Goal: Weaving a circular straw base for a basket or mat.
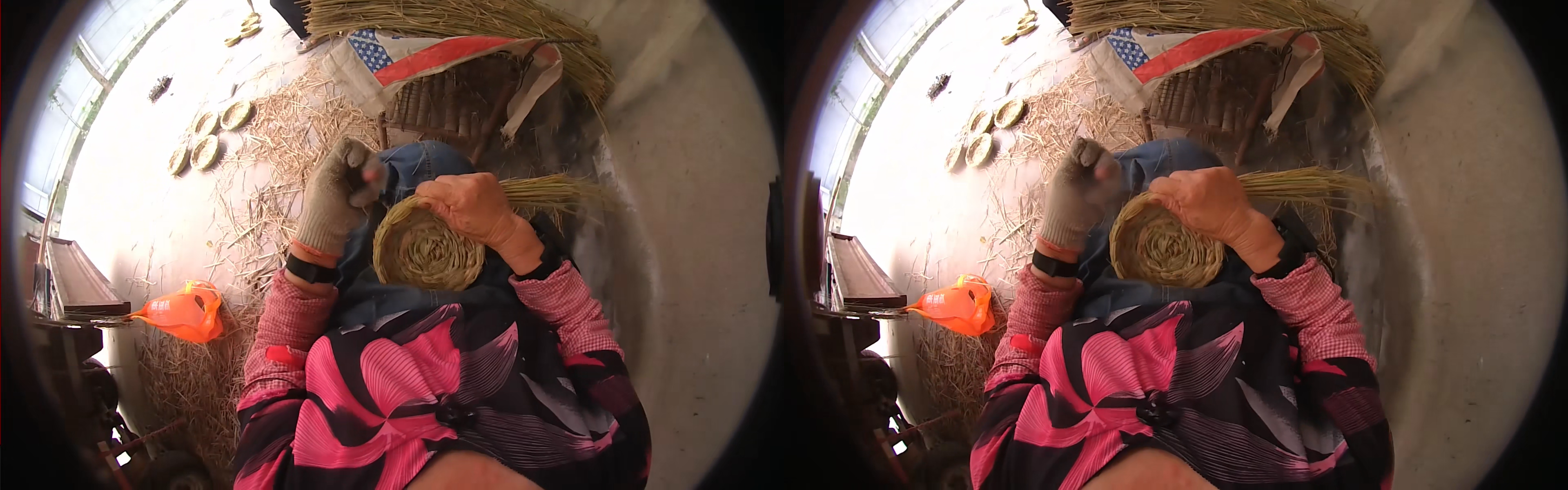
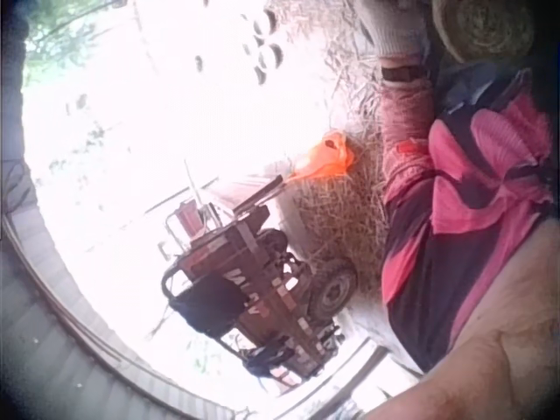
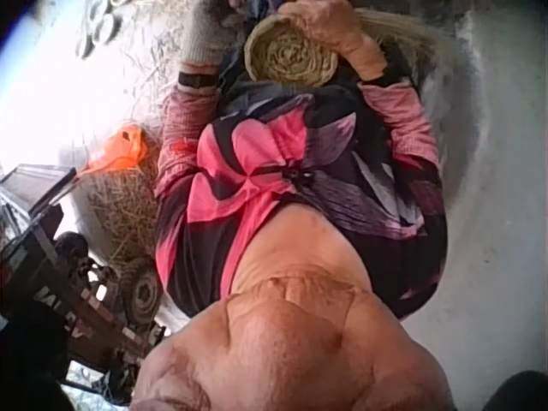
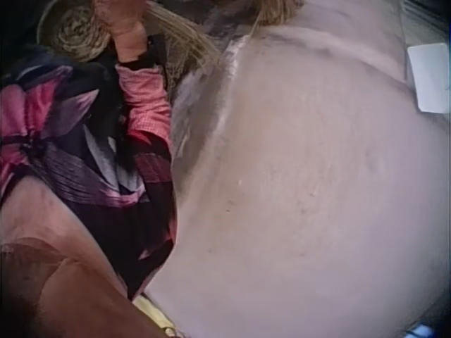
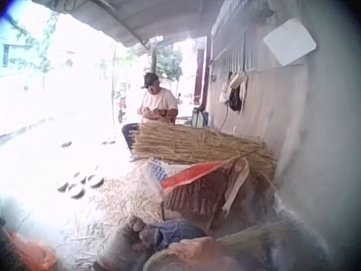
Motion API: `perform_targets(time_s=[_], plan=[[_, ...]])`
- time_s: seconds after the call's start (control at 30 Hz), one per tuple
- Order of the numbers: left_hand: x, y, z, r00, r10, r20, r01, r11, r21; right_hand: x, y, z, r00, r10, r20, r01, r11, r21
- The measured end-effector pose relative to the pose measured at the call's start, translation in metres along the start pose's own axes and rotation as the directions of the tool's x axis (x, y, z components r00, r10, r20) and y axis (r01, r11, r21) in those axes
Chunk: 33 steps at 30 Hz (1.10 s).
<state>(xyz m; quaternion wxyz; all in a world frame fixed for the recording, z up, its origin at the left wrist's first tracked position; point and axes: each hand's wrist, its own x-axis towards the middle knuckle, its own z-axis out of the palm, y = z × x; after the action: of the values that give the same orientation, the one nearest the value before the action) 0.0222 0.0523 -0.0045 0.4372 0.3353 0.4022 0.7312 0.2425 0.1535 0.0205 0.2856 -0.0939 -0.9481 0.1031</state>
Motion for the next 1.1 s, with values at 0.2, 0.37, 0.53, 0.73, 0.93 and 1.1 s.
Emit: perform_targets(time_s=[0.2, 0.37, 0.53, 0.73, 0.93, 1.1], plan=[[-0.027, 0.013, -0.002, 0.997, -0.073, -0.031, 0.080, 0.933, 0.352, -0.007, 0.001, 0.009, 0.998, 0.050, 0.040, -0.051, 0.999, 0.015], [-0.049, 0.014, 0.039, 0.896, 0.094, 0.435, -0.433, -0.035, 0.901, 0.001, 0.003, 0.006, 0.993, -0.025, 0.116, 0.029, 0.999, -0.036], [-0.054, 0.019, 0.047, 0.949, -0.050, 0.312, -0.311, 0.022, 0.950, 0.003, 0.008, -0.007, 0.982, -0.186, 0.030, 0.187, 0.980, -0.067], [-0.066, 0.011, 0.041, 0.968, -0.008, 0.250, -0.249, 0.061, 0.966, -0.025, -0.012, 0.009, 0.996, 0.077, 0.036, -0.065, 0.962, -0.267], [-0.073, 0.008, 0.037, 0.976, 0.038, 0.213, -0.217, 0.136, 0.967, -0.030, -0.019, 0.029, 0.989, 0.131, -0.064, -0.140, 0.975, -0.173], [-0.063, 0.036, -0.029, 0.864, 0.313, 0.395, -0.484, 0.302, 0.821, -0.028, -0.011, 0.022, 0.979, 0.197, -0.055, -0.203, 0.967, -0.151]])
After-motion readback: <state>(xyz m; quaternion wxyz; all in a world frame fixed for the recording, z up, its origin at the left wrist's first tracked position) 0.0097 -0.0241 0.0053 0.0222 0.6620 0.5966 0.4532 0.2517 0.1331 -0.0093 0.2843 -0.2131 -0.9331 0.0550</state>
